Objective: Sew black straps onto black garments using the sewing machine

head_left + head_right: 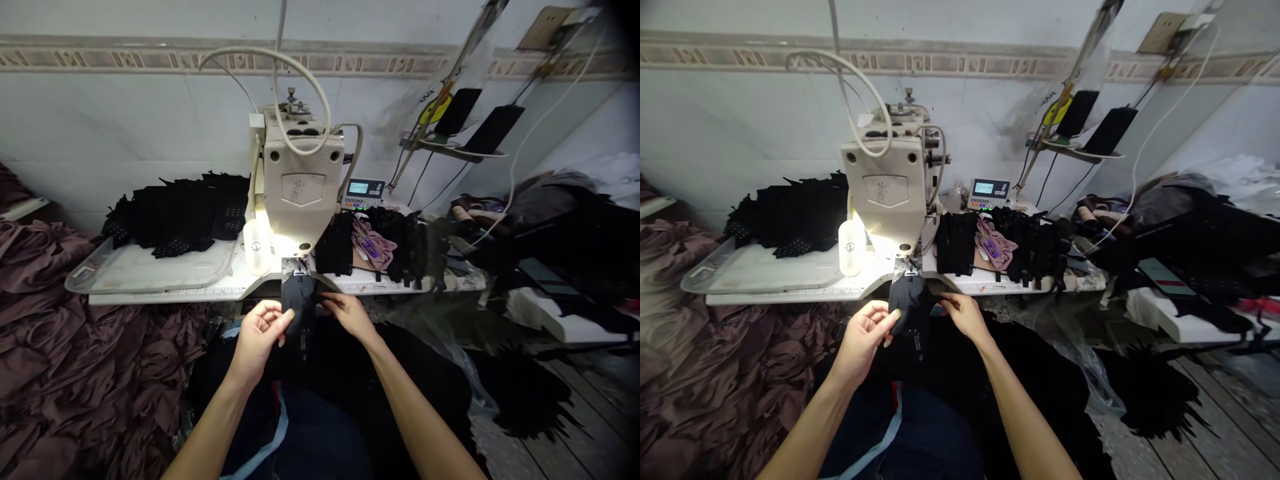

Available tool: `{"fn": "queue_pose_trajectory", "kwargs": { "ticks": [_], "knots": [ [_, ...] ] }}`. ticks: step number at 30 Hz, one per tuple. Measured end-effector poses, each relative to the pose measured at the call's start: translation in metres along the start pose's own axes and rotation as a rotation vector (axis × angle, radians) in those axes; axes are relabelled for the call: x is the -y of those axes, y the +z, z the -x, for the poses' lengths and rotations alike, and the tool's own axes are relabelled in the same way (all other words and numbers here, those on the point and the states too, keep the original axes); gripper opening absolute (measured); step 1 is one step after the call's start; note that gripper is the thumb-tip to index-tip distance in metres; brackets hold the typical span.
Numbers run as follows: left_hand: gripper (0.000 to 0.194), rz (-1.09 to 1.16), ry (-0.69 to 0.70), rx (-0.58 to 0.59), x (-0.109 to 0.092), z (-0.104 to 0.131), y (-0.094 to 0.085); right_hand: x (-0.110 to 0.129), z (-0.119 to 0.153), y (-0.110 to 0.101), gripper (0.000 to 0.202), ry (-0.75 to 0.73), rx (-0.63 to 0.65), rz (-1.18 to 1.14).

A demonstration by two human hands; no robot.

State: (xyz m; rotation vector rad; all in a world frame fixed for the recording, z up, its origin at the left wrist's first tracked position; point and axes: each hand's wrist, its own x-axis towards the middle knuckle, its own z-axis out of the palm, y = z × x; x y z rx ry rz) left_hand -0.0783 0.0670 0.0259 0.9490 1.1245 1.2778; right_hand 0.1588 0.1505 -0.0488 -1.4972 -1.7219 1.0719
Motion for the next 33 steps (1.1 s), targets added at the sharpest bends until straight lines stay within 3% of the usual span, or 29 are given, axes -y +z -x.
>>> {"fn": "queue_pose_trajectory", "kwargs": {
  "ticks": [3, 5, 7, 8, 9, 10, 11, 13, 14, 16, 19, 22, 25, 28, 31, 33],
  "knots": [
    [0.035, -0.097, 0.007, 0.133, 0.002, 0.027, 0.005, -0.003, 0.007, 0.004, 0.054, 0.021, -0.004, -0.354],
    [0.029, -0.212, 0.027, 0.387, 0.003, 0.047, 0.011, -0.001, 0.014, 0.003, 0.059, 0.069, -0.051, -0.614],
    [0.029, -0.303, 0.044, 0.727, 0.007, 0.060, 0.019, 0.005, 0.023, 0.002, 0.058, 0.089, -0.105, -0.735],
    [0.032, -0.340, 0.066, 0.828, 0.009, 0.063, 0.022, 0.009, 0.029, 0.000, 0.055, 0.080, -0.113, -0.750],
    [0.034, -0.376, 0.102, 0.839, 0.012, 0.063, 0.025, 0.014, 0.035, -0.001, 0.050, 0.069, -0.097, -0.755],
    [0.032, -0.416, 0.153, 0.752, 0.015, 0.060, 0.026, 0.019, 0.042, -0.003, 0.047, 0.059, -0.064, -0.752],
    [0.027, -0.461, 0.210, 0.595, 0.018, 0.055, 0.027, 0.025, 0.048, -0.005, 0.048, 0.055, -0.018, -0.742],
    [0.022, -0.518, 0.288, 0.290, 0.023, 0.041, 0.025, 0.037, 0.061, -0.010, 0.062, 0.053, 0.093, -0.700],
    [0.022, -0.519, 0.289, 0.221, 0.025, 0.034, 0.023, 0.042, 0.067, -0.012, 0.073, 0.049, 0.142, -0.674],
    [0.026, -0.490, 0.218, 0.272, 0.029, 0.026, 0.020, 0.051, 0.075, -0.018, 0.081, 0.033, 0.218, -0.612],
    [0.029, -0.451, 0.089, 0.392, 0.029, 0.027, 0.019, 0.063, 0.077, -0.027, 0.044, 0.015, 0.286, -0.514],
    [0.031, -0.454, 0.125, 0.310, 0.017, 0.034, 0.022, 0.076, 0.071, -0.034, 0.033, -0.030, 0.285, -0.486],
    [0.021, -0.579, 0.339, 0.175, -0.005, 0.035, 0.023, 0.091, 0.059, -0.034, 0.031, -0.115, 0.204, -0.505],
    [0.011, -0.761, 0.650, 0.028, -0.025, 0.024, 0.019, 0.101, 0.040, -0.025, 0.029, -0.259, 0.030, -0.503],
    [0.038, -1.052, 0.928, 0.087, -0.035, 0.009, 0.011, 0.103, 0.019, -0.010, 0.030, -0.319, -0.157, -0.482],
    [0.047, -1.295, 1.010, 0.176, -0.036, 0.002, 0.007, 0.101, 0.007, -0.001, 0.033, -0.255, -0.204, -0.527]
  ]
}}
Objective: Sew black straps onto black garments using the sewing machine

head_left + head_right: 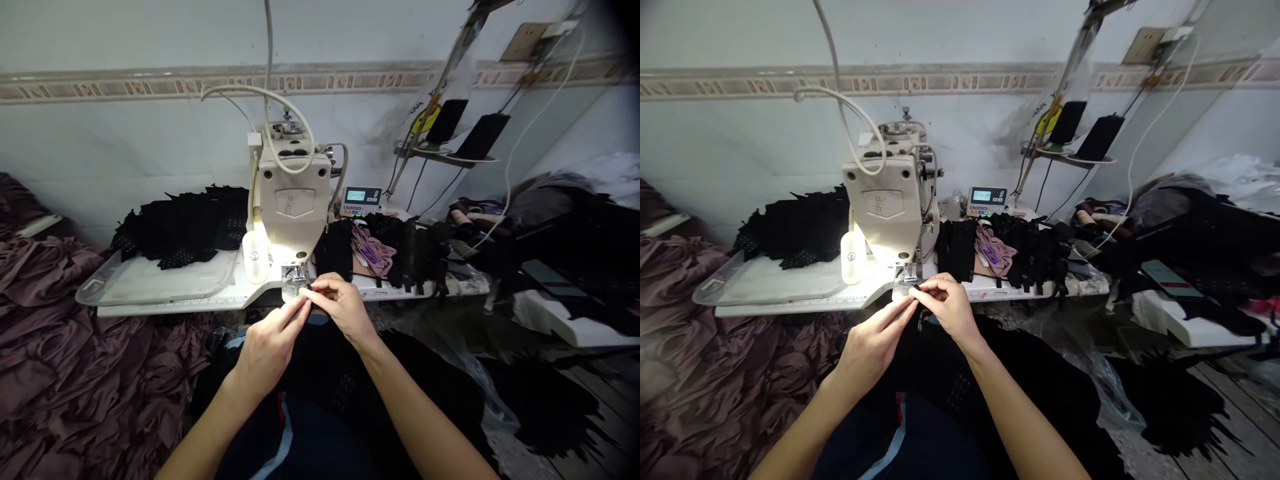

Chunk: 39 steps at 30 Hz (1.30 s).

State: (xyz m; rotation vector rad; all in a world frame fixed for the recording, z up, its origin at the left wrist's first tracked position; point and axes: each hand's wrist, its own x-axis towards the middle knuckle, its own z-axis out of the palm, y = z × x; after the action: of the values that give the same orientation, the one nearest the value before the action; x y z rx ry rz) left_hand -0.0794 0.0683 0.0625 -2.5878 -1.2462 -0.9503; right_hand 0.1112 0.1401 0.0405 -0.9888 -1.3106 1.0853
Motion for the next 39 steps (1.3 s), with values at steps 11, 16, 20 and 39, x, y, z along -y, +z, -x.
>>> {"fn": "queue_pose_trajectory", "kwargs": {
  "ticks": [11, 16, 20, 39],
  "knots": [
    [0.041, -0.282, -0.070, -0.084, -0.008, -0.004, 0.024, -0.021, -0.017, 0.015, 0.041, 0.283, -0.152, -0.291],
    [0.044, -0.199, -0.114, -0.107, -0.003, -0.004, 0.026, -0.046, 0.018, 0.011, 0.043, 0.221, -0.094, -0.213],
    [0.041, 0.032, -0.126, -0.121, 0.010, 0.002, 0.020, -0.076, 0.061, -0.008, 0.046, 0.245, 0.231, -0.047],
    [0.045, 0.096, 0.089, -0.208, -0.016, 0.037, 0.027, -0.055, -0.112, -0.114, 0.048, 0.164, 0.001, 0.528]
  ]
}}
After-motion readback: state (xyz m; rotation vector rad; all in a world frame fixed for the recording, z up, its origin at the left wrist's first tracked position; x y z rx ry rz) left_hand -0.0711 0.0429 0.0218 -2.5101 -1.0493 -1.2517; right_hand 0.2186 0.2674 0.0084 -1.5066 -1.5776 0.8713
